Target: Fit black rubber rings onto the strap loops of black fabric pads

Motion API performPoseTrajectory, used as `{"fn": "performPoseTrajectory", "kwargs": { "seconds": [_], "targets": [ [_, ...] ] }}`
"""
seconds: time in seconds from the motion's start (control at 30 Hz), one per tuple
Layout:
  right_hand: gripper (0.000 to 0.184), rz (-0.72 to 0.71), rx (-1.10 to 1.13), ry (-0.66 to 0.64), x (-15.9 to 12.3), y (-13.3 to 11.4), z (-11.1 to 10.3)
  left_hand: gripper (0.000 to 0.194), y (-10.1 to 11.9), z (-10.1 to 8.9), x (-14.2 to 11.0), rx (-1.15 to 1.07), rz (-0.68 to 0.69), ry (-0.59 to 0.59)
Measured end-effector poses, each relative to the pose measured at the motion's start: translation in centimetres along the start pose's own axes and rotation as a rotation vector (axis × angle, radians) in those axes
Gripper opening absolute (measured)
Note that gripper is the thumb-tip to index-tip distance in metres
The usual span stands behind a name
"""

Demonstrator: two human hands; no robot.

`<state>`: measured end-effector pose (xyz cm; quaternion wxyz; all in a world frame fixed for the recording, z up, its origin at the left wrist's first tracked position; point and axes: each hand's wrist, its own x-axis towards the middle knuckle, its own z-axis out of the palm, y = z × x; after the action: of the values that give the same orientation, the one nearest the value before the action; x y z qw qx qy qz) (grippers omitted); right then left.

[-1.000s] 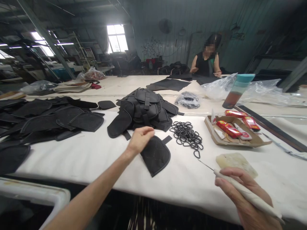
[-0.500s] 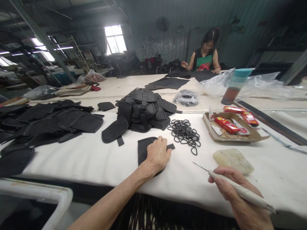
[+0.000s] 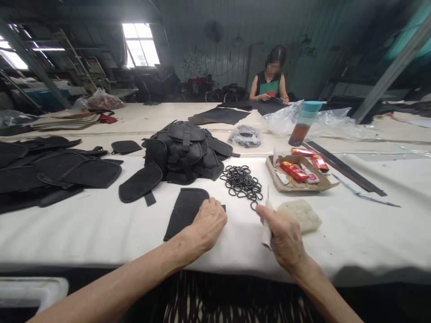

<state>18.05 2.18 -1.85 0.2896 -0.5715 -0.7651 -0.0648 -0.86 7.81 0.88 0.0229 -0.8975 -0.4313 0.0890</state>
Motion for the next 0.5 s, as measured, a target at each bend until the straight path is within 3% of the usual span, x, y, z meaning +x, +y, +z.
{"fn": "performPoseTrajectory", "kwargs": {
  "seconds": [0.1,0.2,0.3,0.37,0.43,0.5],
  "targets": [
    [0.024,-0.062,-0.288,-0.113,1.4,-0.5,1.1,0.026,-0.2,0.5,0.0,-0.006,0.02,0.057],
    [0.022,-0.053,-0.343,-0.143,2.5,-1.1,1.9,0.026,-1.6,0.5,-0.3,-0.046,0.014,0.113],
    [0.022,-0.048,-0.381,-0.17,2.9,-1.5,2.4,0.027,-3.2,-0.9,-1.1,-0.1,-0.046,0.172],
    [0.022,-0.048,-0.396,-0.183,3.0,-1.5,2.6,0.027,-4.1,-2.8,-2.1,-0.27,-0.112,0.254],
    [0.022,-0.052,-0.405,-0.194,2.9,-1.6,2.6,0.026,-4.8,-4.9,-3.2,-0.635,-0.177,0.336],
    [0.022,-0.065,-0.407,-0.203,3.0,-1.6,2.6,0.023,-5.4,-6.8,-4.0,-1.009,-0.197,0.335]
  ]
}}
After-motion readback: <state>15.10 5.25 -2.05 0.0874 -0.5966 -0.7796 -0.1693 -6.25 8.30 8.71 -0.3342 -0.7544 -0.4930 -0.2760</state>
